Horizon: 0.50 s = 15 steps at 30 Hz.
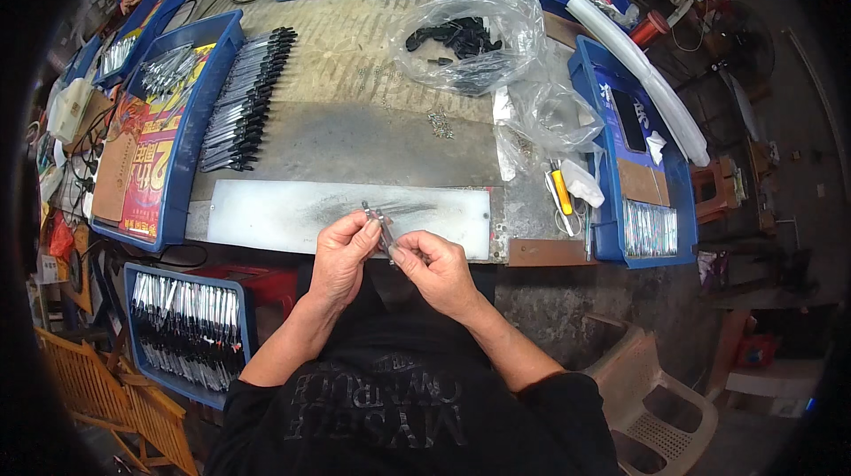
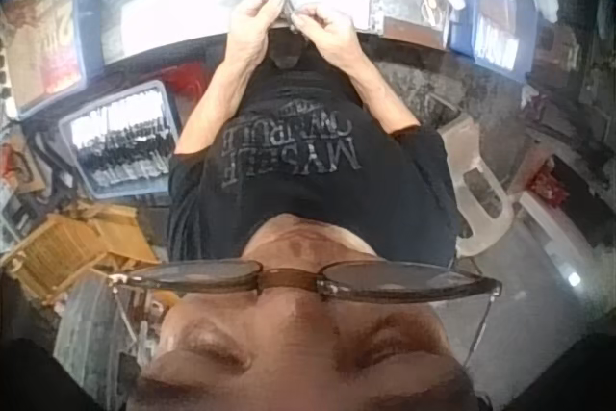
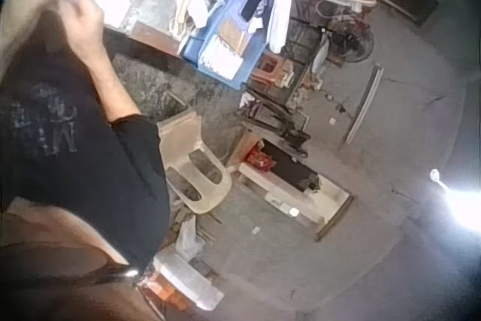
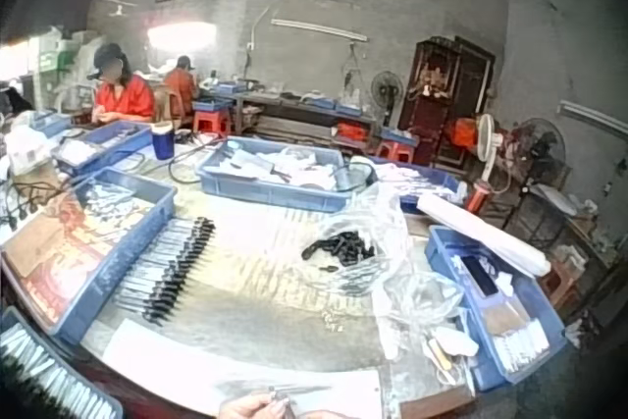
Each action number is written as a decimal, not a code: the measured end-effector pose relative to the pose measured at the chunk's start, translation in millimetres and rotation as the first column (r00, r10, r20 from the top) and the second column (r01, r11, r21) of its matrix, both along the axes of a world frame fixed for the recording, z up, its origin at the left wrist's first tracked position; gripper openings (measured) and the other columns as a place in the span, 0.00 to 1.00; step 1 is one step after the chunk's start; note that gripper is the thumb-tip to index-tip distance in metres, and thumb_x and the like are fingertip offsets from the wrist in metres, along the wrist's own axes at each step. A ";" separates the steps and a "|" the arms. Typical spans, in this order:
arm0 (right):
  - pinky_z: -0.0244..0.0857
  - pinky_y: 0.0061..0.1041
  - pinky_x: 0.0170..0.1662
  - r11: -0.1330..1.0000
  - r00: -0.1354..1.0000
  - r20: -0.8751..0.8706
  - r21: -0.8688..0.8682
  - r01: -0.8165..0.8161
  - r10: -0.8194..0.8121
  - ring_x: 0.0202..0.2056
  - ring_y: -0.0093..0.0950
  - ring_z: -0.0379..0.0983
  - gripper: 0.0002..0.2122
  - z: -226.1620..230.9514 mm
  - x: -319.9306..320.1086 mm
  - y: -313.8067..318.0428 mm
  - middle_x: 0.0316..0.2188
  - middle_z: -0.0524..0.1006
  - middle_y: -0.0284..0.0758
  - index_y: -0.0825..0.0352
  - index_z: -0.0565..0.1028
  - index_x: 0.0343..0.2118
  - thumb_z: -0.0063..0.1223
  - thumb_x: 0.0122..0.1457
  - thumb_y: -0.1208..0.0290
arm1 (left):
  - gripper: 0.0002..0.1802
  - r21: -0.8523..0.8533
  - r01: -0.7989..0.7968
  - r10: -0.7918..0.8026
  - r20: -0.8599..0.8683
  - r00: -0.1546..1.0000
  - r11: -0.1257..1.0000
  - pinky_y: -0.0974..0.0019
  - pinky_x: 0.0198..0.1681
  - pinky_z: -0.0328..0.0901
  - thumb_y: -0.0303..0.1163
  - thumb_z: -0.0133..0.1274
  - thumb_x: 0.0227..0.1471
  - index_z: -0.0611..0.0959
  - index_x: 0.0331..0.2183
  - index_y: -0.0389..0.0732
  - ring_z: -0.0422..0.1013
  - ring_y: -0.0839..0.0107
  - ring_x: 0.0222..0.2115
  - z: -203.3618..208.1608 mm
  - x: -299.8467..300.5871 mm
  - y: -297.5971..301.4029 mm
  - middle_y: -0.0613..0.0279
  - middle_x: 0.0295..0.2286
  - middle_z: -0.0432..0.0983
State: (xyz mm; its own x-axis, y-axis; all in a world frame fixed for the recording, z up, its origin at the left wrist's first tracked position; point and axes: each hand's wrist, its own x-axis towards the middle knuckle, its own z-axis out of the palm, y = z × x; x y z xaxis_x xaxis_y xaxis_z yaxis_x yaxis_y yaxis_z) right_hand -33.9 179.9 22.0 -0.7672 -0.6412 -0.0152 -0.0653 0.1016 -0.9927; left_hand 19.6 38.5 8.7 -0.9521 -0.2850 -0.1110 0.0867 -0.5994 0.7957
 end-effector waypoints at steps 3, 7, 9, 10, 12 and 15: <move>0.59 0.13 0.28 0.996 0.998 0.064 -0.083 0.028 -0.023 0.25 0.13 0.62 0.07 -0.4 -0.2 -1.5 0.22 0.71 0.26 0.72 0.71 0.30 0.50 0.56 0.73 | 0.07 -0.022 -0.012 0.012 -0.002 1.000 1.000 0.75 0.31 0.64 0.27 0.51 0.50 0.78 0.32 0.34 0.66 0.81 0.26 1.3 0.4 1.7 0.68 0.26 0.72; 0.59 0.13 0.29 0.991 0.995 0.094 -0.127 0.041 -0.029 0.26 0.13 0.63 0.06 3.8 0.8 -4.3 0.23 0.71 0.26 0.72 0.71 0.30 0.49 0.56 0.73 | 0.09 -0.042 -0.007 0.007 0.006 1.000 0.999 0.75 0.32 0.64 0.27 0.51 0.50 0.79 0.34 0.33 0.68 0.79 0.27 2.4 1.6 3.7 0.65 0.27 0.73; 0.59 0.13 0.29 0.993 0.995 0.097 -0.116 0.038 -0.026 0.26 0.13 0.63 0.06 1.1 1.2 -3.9 0.23 0.71 0.27 0.73 0.71 0.30 0.49 0.56 0.73 | 0.09 -0.052 -0.005 0.005 0.017 1.000 0.999 0.75 0.32 0.64 0.28 0.51 0.50 0.79 0.34 0.33 0.68 0.79 0.27 3.4 1.8 4.5 0.65 0.27 0.73; 0.59 0.13 0.29 0.994 0.995 0.099 -0.104 0.036 -0.026 0.27 0.13 0.63 0.06 -0.1 1.3 -3.6 0.23 0.71 0.27 0.73 0.71 0.30 0.49 0.56 0.74 | 0.09 -0.062 0.000 0.002 0.027 1.000 0.998 0.75 0.32 0.64 0.28 0.52 0.50 0.79 0.34 0.33 0.68 0.79 0.27 3.5 1.6 4.8 0.65 0.27 0.73; 0.59 0.13 0.30 0.994 0.995 0.095 -0.101 0.037 -0.027 0.27 0.13 0.63 0.06 0.2 1.4 -3.8 0.24 0.71 0.27 0.73 0.71 0.30 0.49 0.56 0.74 | 0.09 -0.064 -0.001 0.003 0.027 1.000 0.998 0.76 0.32 0.64 0.28 0.52 0.50 0.79 0.34 0.33 0.68 0.79 0.27 2.3 1.6 5.2 0.65 0.27 0.73; 0.60 0.13 0.30 0.995 0.995 0.093 -0.094 0.038 -0.029 0.27 0.13 0.64 0.06 0.1 1.7 -4.1 0.24 0.71 0.27 0.73 0.71 0.31 0.49 0.56 0.74 | 0.09 -0.072 -0.004 0.005 0.026 1.000 0.997 0.76 0.32 0.64 0.27 0.52 0.50 0.79 0.33 0.33 0.68 0.79 0.27 0.7 1.9 5.1 0.65 0.27 0.74</move>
